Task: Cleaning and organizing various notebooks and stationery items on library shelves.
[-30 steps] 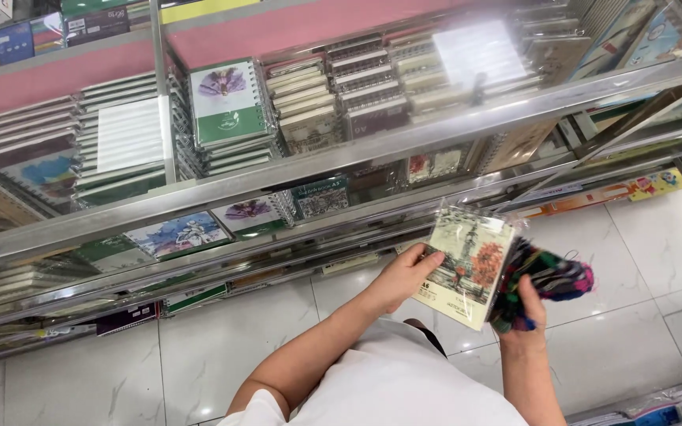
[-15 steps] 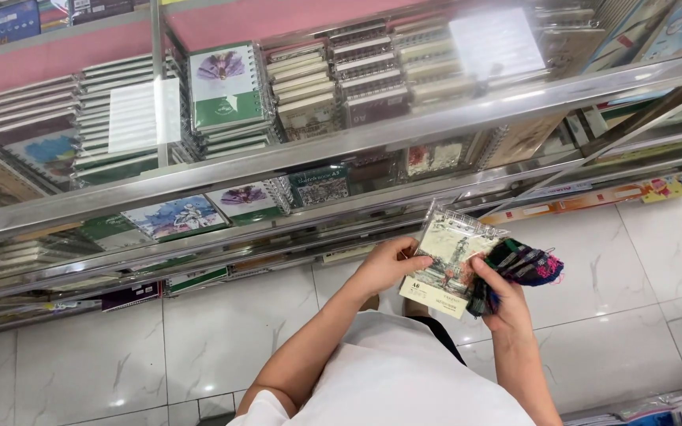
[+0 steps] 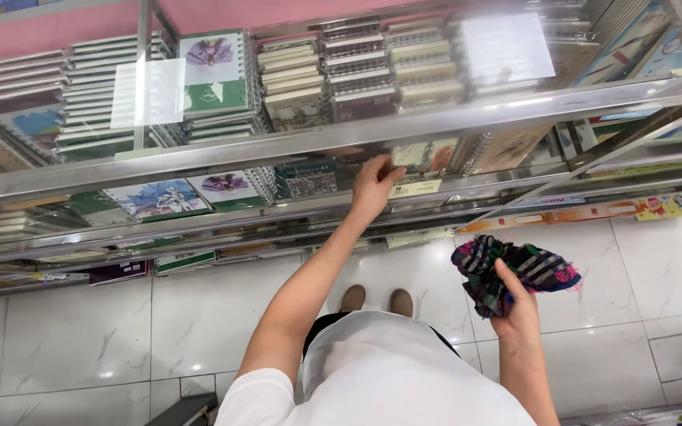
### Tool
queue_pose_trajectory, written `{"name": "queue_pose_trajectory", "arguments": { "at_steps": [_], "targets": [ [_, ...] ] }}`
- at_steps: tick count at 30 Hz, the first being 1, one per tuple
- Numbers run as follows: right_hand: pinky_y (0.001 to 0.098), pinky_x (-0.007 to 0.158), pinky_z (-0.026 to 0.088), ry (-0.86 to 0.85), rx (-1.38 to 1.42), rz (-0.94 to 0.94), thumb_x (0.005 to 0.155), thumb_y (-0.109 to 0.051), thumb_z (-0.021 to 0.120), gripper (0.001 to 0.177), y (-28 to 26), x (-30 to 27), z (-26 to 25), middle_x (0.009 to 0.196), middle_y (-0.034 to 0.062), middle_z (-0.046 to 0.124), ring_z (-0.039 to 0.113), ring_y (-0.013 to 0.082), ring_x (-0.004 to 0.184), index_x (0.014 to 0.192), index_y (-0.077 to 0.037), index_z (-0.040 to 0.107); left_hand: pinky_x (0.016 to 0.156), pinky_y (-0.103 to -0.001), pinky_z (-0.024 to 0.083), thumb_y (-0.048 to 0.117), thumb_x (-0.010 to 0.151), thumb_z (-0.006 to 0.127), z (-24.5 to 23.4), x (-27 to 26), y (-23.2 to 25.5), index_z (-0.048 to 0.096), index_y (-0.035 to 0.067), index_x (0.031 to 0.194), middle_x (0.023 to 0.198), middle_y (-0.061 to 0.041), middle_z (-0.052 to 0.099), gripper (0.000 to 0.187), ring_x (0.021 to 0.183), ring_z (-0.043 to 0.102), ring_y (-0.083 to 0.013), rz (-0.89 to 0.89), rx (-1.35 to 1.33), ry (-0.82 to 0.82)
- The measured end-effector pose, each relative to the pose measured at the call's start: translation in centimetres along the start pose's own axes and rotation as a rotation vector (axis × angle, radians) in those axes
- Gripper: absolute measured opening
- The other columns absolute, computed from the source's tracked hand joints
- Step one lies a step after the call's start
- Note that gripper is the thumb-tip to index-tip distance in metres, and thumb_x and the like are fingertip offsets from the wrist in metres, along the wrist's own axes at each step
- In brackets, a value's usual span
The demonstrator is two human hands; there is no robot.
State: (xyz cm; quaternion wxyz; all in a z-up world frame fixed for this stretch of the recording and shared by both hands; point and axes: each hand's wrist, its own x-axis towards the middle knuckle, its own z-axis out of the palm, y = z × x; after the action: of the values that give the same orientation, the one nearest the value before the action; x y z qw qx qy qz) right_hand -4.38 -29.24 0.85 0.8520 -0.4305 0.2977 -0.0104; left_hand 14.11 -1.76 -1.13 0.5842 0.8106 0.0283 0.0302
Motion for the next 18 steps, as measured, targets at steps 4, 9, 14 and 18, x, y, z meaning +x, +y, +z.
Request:
{"name": "queue_pose_trajectory", "arguments": {
  "at_steps": [4,9,14,18],
  "targets": [
    [0.0387,0.091,0.059,-0.001,0.020,0.024,0.087,-0.013,0.077,0.051,0.0,-0.1,0.2,0.123,0.0044,0.068,0.068,0.0208,0.113,0.135,-0.011,0.059,0.071,-0.035,0.051,0.029,0.090,0.080,2.0,1.4,-1.3,0.071,0.003,0.106,0.091,-0.008,0.063,0.032,0.075,0.059,-0.0185,0.086,0.027,0.115],
    [0.0389,0.090,0.058,0.037,-0.018,0.088,0.086,-0.014,0.077,0.053,0.1,0.6,-1.0,0.123,0.0061,0.068,0.068,0.0219,0.112,0.135,-0.010,0.058,0.072,-0.034,0.055,0.030,0.081,0.083,3.2,0.9,0.0,0.054,0.005,0.113,0.087,-0.004,0.068,0.049,0.076,0.067,-0.0152,-0.073,-0.056,0.196],
    [0.0410,0.087,0.058,0.023,-0.046,0.151,0.086,-0.016,0.078,0.051,0.7,1.2,-2.1,0.121,0.0076,0.069,0.068,0.0234,0.110,0.133,-0.009,0.060,0.075,-0.035,0.055,0.032,0.089,0.083,4.2,1.0,-2.1,0.058,0.005,0.110,0.094,-0.005,0.066,0.042,0.079,0.066,-0.0175,0.021,0.056,0.269],
    [0.0413,0.089,0.059,0.010,-0.075,0.165,0.085,-0.016,0.078,0.051,0.8,1.4,-1.4,0.121,0.0071,0.069,0.068,0.0231,0.111,0.132,-0.009,0.060,0.079,-0.037,0.054,0.043,0.080,0.087,2.4,0.3,0.8,0.055,0.002,0.118,0.112,-0.016,0.058,0.064,0.088,0.062,-0.0245,-0.042,0.089,0.209]
  ]
}}
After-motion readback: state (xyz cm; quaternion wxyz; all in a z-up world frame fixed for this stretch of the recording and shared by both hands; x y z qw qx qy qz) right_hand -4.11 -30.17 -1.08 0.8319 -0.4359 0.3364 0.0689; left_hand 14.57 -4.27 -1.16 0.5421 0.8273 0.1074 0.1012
